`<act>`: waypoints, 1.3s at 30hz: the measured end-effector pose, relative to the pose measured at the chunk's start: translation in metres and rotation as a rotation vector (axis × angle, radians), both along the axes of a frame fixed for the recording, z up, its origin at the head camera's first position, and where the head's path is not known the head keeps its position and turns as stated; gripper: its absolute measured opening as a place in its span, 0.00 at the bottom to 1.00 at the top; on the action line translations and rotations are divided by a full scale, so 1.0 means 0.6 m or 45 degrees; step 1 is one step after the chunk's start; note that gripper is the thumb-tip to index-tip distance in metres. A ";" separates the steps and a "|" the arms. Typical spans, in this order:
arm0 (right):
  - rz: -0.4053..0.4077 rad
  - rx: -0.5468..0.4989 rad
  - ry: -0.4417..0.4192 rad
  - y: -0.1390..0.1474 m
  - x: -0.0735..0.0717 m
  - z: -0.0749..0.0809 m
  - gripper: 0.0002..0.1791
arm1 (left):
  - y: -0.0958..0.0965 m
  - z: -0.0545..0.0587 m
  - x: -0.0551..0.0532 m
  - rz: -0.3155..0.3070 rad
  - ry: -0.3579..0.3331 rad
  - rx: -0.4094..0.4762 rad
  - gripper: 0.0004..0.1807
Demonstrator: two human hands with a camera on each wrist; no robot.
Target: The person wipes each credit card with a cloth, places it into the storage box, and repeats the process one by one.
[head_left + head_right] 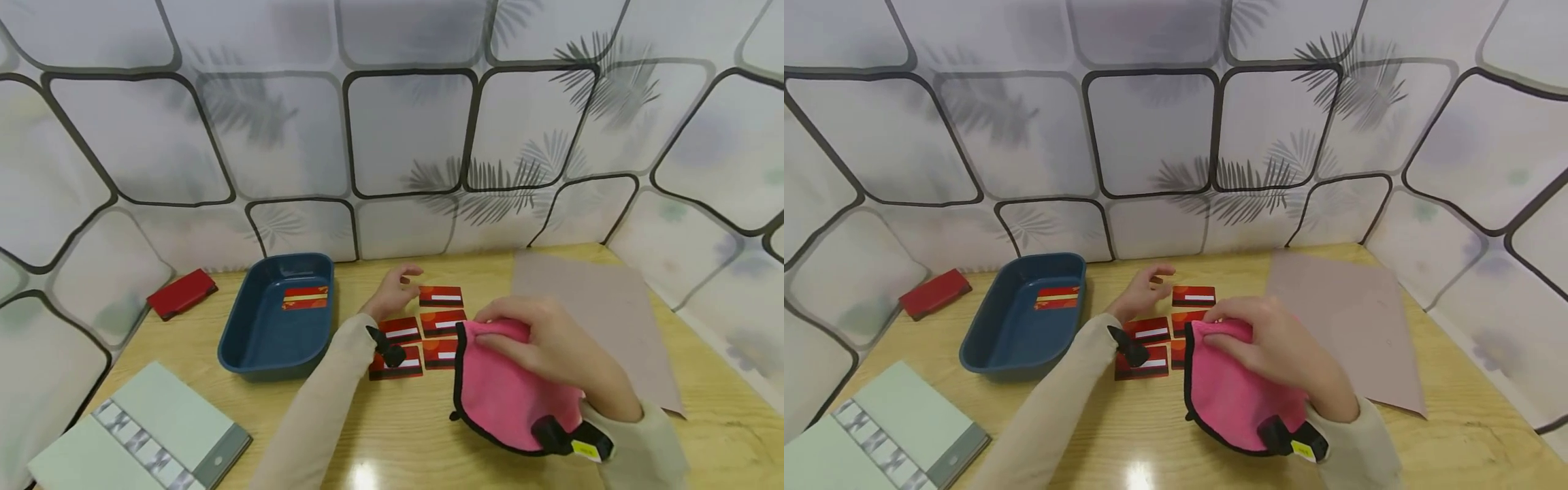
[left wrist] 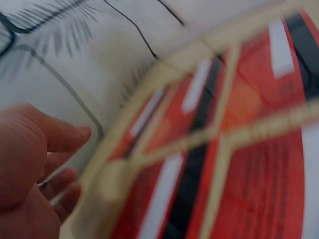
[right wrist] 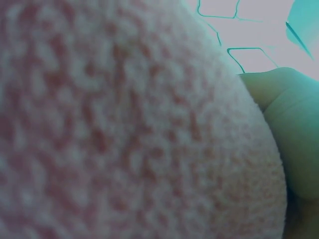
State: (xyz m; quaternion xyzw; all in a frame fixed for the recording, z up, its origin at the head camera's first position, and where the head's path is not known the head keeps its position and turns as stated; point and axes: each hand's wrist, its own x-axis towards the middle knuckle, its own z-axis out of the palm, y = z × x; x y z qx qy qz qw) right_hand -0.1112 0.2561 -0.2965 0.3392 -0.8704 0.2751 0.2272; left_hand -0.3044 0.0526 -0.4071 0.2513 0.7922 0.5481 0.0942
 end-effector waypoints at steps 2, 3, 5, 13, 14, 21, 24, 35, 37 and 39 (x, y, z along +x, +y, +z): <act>0.003 0.015 -0.004 0.000 -0.001 0.002 0.15 | -0.005 -0.012 -0.008 0.022 0.087 -0.042 0.27; 0.005 0.017 -0.007 0.000 -0.002 0.002 0.15 | -0.006 -0.017 -0.011 0.035 0.128 -0.054 0.28; 0.007 0.014 -0.009 0.002 -0.002 0.001 0.15 | -0.008 -0.026 -0.017 0.060 0.174 -0.057 0.30; 0.079 0.012 0.010 0.008 0.006 -0.021 0.16 | -0.008 -0.045 -0.018 0.026 0.091 -0.171 0.33; 0.093 0.007 0.016 0.008 0.007 -0.023 0.17 | -0.008 -0.045 -0.017 0.021 0.088 -0.185 0.33; 0.126 0.021 0.050 0.014 0.015 -0.019 0.09 | 0.005 -0.051 -0.028 0.022 0.171 -0.191 0.30; 0.145 0.032 0.072 0.014 0.018 -0.013 0.06 | 0.008 -0.044 -0.033 0.029 0.167 -0.232 0.28; 0.142 0.042 0.141 0.019 0.020 -0.027 0.09 | 0.029 -0.018 -0.030 0.078 -0.045 -0.325 0.38; 0.132 0.051 0.130 0.019 0.020 -0.030 0.08 | 0.029 -0.019 -0.027 0.088 -0.079 -0.313 0.37; 0.135 0.055 0.125 0.018 0.021 -0.032 0.07 | 0.028 -0.017 -0.023 0.090 -0.066 -0.307 0.33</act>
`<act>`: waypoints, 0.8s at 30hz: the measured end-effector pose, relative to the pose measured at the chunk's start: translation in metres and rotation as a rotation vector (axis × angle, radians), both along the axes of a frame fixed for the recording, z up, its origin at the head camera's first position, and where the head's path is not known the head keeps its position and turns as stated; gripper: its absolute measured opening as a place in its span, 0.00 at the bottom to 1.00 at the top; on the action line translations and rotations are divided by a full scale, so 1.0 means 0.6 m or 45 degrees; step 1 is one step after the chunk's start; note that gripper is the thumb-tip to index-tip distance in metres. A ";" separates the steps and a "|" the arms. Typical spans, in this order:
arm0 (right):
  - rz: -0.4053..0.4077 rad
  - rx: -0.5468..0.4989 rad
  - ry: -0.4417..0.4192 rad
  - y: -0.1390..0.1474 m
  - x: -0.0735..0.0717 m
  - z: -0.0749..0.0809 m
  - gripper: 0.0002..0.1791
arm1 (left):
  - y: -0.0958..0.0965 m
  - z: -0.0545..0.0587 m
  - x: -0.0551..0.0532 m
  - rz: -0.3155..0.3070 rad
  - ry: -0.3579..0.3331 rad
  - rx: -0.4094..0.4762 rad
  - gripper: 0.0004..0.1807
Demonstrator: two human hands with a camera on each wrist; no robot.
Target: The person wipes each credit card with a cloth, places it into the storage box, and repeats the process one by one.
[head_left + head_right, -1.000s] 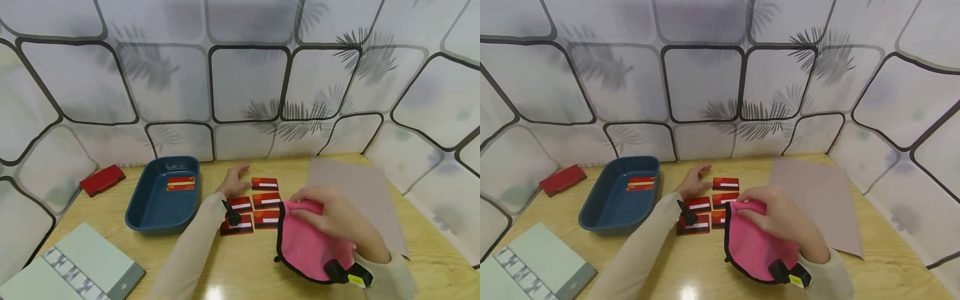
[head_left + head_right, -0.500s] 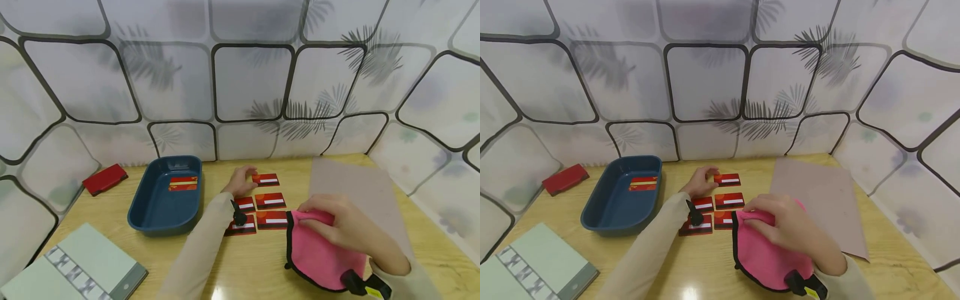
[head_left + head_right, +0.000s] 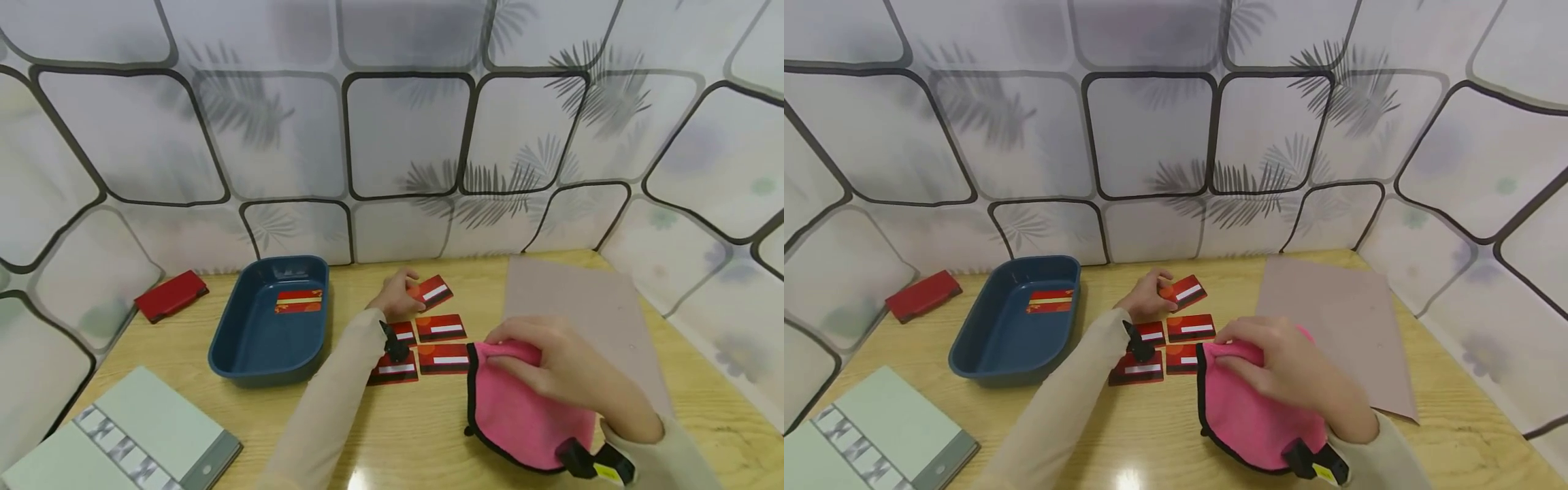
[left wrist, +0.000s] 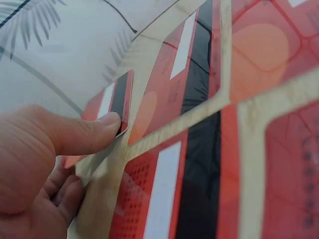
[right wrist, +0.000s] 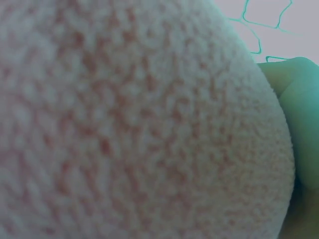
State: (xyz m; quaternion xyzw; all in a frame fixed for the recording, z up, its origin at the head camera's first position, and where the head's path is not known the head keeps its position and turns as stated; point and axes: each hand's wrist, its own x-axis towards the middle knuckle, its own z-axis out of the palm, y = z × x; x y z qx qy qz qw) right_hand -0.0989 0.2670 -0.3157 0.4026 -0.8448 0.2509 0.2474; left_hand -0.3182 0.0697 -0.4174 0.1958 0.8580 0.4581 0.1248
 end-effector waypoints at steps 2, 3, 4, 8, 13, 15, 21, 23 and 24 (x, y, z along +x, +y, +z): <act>0.011 0.003 -0.011 -0.004 -0.004 0.002 0.06 | -0.006 0.005 0.002 -0.004 0.024 0.010 0.28; 0.014 0.004 -0.012 -0.006 -0.006 0.004 0.06 | -0.008 0.008 0.004 -0.014 0.041 0.021 0.25; 0.015 0.003 -0.009 -0.007 -0.007 0.005 0.07 | -0.010 0.011 0.006 -0.024 0.053 0.036 0.23; 0.020 -0.023 0.028 -0.011 -0.011 0.009 0.05 | -0.011 0.021 0.020 -0.010 -0.004 0.176 0.23; 0.029 -0.083 0.083 -0.015 -0.016 0.008 0.10 | -0.007 0.042 0.046 0.163 -0.066 0.361 0.24; 0.031 -0.087 0.096 -0.018 -0.020 0.008 0.14 | -0.008 0.053 0.055 0.240 -0.080 0.396 0.21; -0.056 -0.194 0.011 -0.021 -0.033 0.009 0.22 | -0.017 0.092 0.081 0.241 -0.178 0.523 0.18; -0.113 -0.254 -0.005 -0.021 -0.039 0.009 0.23 | -0.022 0.106 0.093 0.219 -0.188 0.544 0.17; -0.137 -0.276 0.008 -0.022 -0.043 0.010 0.23 | -0.025 0.113 0.099 0.220 -0.177 0.547 0.17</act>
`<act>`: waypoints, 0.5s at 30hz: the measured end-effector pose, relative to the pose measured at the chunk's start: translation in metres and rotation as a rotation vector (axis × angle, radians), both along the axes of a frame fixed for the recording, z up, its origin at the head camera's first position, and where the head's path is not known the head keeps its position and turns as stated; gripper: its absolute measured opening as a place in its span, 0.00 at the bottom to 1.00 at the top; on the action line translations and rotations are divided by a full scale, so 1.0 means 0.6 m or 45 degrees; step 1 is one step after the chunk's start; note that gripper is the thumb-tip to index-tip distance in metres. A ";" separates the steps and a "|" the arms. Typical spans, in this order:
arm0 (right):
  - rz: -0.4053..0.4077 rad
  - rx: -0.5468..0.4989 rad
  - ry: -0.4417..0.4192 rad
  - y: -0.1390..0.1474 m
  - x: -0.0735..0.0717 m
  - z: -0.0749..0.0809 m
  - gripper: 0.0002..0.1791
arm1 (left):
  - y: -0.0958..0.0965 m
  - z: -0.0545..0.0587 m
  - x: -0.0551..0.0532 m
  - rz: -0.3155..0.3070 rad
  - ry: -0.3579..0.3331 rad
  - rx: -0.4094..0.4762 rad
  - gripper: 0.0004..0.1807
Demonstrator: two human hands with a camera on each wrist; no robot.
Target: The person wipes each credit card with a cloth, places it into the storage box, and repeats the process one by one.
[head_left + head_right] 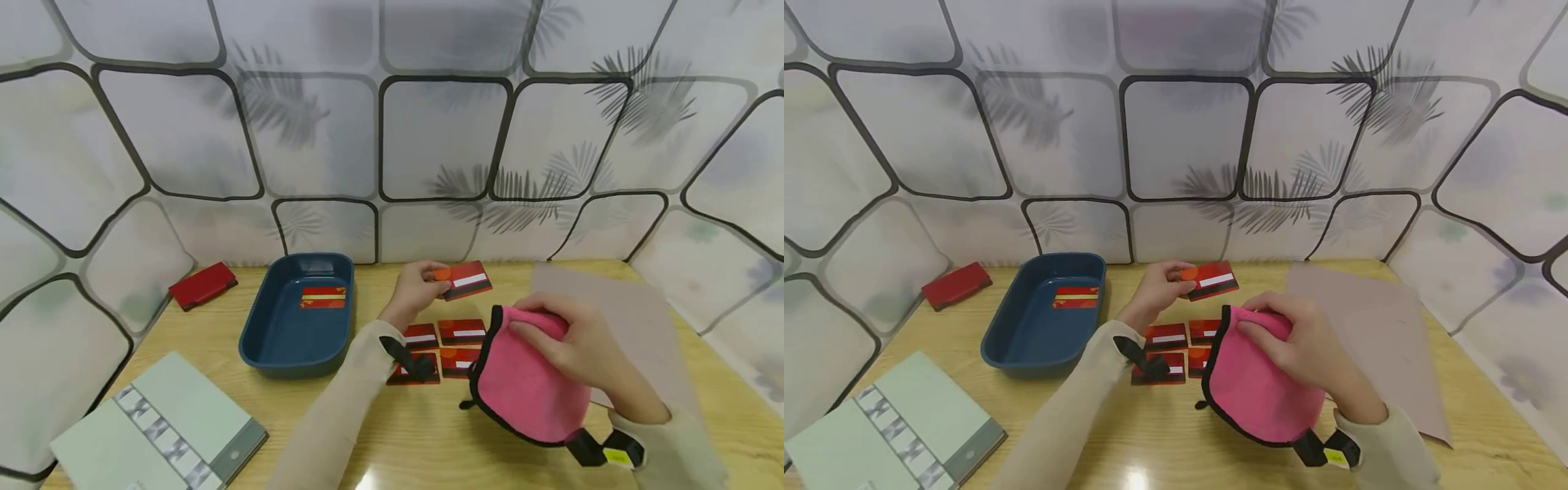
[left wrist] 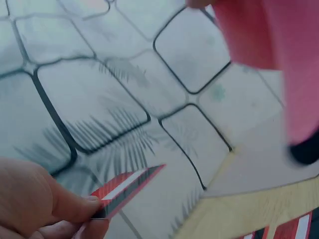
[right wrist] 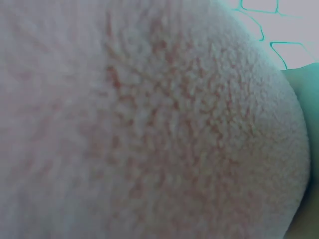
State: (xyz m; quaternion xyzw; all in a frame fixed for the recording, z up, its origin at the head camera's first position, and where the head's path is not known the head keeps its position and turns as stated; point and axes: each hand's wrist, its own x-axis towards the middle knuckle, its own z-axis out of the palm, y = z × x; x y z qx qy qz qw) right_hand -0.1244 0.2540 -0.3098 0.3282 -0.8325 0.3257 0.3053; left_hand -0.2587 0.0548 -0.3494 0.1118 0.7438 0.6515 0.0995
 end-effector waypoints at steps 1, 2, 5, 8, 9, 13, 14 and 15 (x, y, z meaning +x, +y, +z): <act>-0.024 -0.013 0.007 0.000 -0.003 -0.001 0.23 | -0.002 0.006 0.007 0.008 0.015 -0.007 0.17; -0.035 -0.017 0.013 -0.001 -0.006 -0.001 0.23 | -0.005 0.012 0.014 0.020 0.024 -0.017 0.17; -0.051 -0.004 0.028 -0.007 -0.015 -0.004 0.21 | -0.014 0.023 0.033 0.036 0.074 -0.059 0.17; -0.051 0.038 0.035 -0.016 -0.023 -0.005 0.20 | -0.021 0.029 0.050 -0.006 0.073 -0.054 0.17; -0.050 0.049 0.038 -0.019 -0.026 -0.006 0.19 | -0.023 0.030 0.055 -0.032 0.075 -0.046 0.17; -0.052 0.078 0.060 -0.030 -0.035 -0.007 0.16 | -0.028 0.036 0.074 -0.130 0.109 0.001 0.17; -0.054 0.081 0.065 -0.031 -0.037 -0.007 0.15 | -0.030 0.037 0.078 -0.146 0.130 0.008 0.17; -0.059 0.083 0.070 -0.033 -0.039 -0.007 0.14 | -0.031 0.038 0.082 -0.158 0.156 0.014 0.17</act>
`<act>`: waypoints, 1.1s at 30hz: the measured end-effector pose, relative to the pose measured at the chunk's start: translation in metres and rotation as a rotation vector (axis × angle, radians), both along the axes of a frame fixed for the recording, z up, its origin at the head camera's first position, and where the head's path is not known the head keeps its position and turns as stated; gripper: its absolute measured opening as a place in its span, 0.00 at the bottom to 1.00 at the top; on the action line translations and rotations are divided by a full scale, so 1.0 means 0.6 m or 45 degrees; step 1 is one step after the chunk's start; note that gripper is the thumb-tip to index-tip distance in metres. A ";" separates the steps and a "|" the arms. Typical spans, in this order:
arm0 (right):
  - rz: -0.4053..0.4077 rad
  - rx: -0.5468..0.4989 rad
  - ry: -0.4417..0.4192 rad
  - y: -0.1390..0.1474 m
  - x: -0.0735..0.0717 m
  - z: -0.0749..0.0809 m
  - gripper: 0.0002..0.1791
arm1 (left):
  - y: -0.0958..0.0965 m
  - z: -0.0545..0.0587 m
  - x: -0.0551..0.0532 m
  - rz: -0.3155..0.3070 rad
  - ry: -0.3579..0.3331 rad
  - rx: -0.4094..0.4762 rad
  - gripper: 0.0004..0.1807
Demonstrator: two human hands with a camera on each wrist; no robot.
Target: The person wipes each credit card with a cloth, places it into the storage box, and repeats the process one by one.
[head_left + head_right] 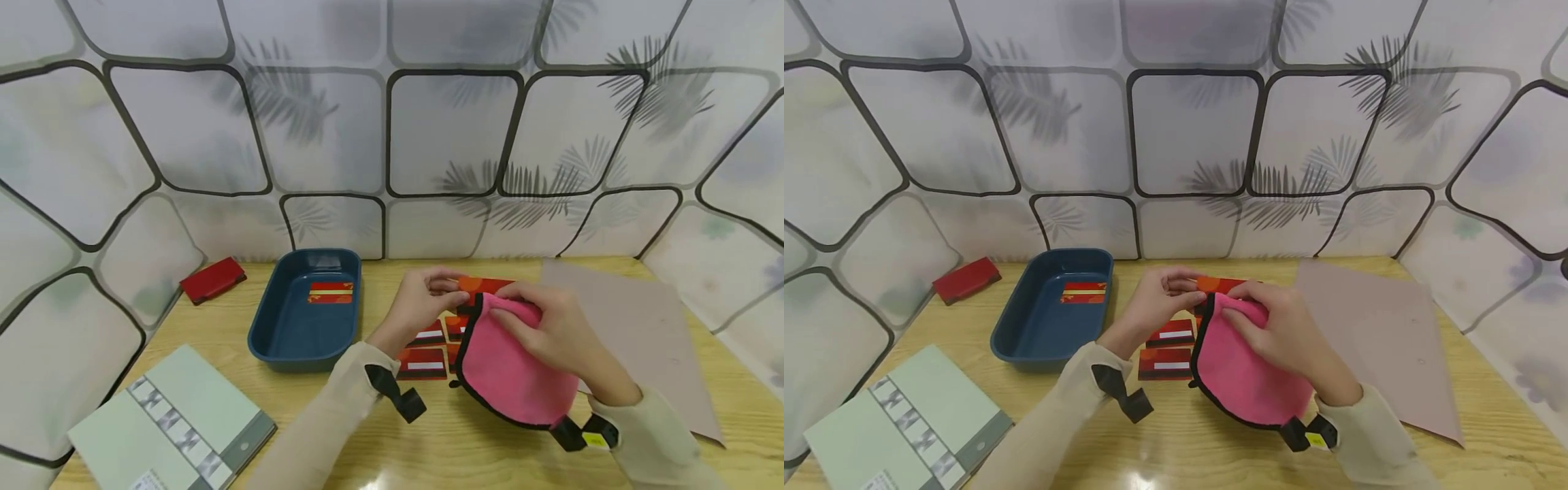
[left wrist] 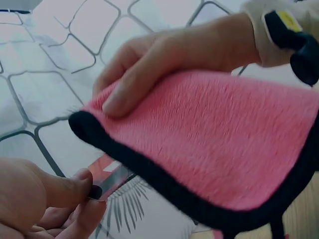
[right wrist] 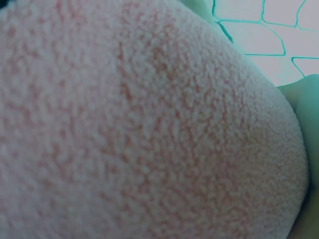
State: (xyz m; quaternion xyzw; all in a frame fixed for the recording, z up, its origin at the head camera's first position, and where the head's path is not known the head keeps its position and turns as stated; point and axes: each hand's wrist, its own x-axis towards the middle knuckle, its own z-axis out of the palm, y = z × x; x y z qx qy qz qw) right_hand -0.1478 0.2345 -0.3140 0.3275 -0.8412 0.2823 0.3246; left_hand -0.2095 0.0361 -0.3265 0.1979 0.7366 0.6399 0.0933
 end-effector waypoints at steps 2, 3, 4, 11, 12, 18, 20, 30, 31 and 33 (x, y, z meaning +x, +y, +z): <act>-0.017 0.009 0.011 -0.001 -0.002 0.001 0.13 | -0.003 0.002 0.008 -0.033 0.021 0.017 0.17; -0.026 0.016 0.013 -0.002 -0.004 0.001 0.13 | -0.005 0.003 0.013 -0.050 0.022 0.024 0.17; -0.036 0.024 0.014 -0.001 -0.005 0.001 0.12 | -0.007 0.004 0.018 -0.071 0.026 0.029 0.18; -0.057 0.064 -0.018 -0.010 -0.010 0.005 0.11 | -0.025 0.013 0.039 -0.130 0.035 0.043 0.18; -0.048 0.064 -0.020 -0.013 -0.011 0.005 0.11 | -0.029 0.013 0.041 -0.136 0.027 0.048 0.18; 0.000 0.061 -0.010 -0.030 -0.010 0.004 0.13 | -0.043 0.008 0.051 -0.182 -0.040 0.127 0.18; 0.005 0.051 -0.009 -0.032 -0.009 0.003 0.14 | -0.042 0.006 0.054 -0.196 -0.079 0.171 0.17; 0.041 0.073 -0.011 -0.039 -0.005 -0.003 0.15 | -0.045 -0.016 0.063 -0.262 -0.159 0.235 0.18; 0.043 0.076 -0.012 -0.040 -0.005 -0.004 0.15 | -0.047 -0.018 0.063 -0.267 -0.154 0.233 0.17; 0.048 0.076 -0.006 -0.044 -0.005 -0.006 0.14 | -0.049 -0.021 0.064 -0.272 -0.145 0.233 0.17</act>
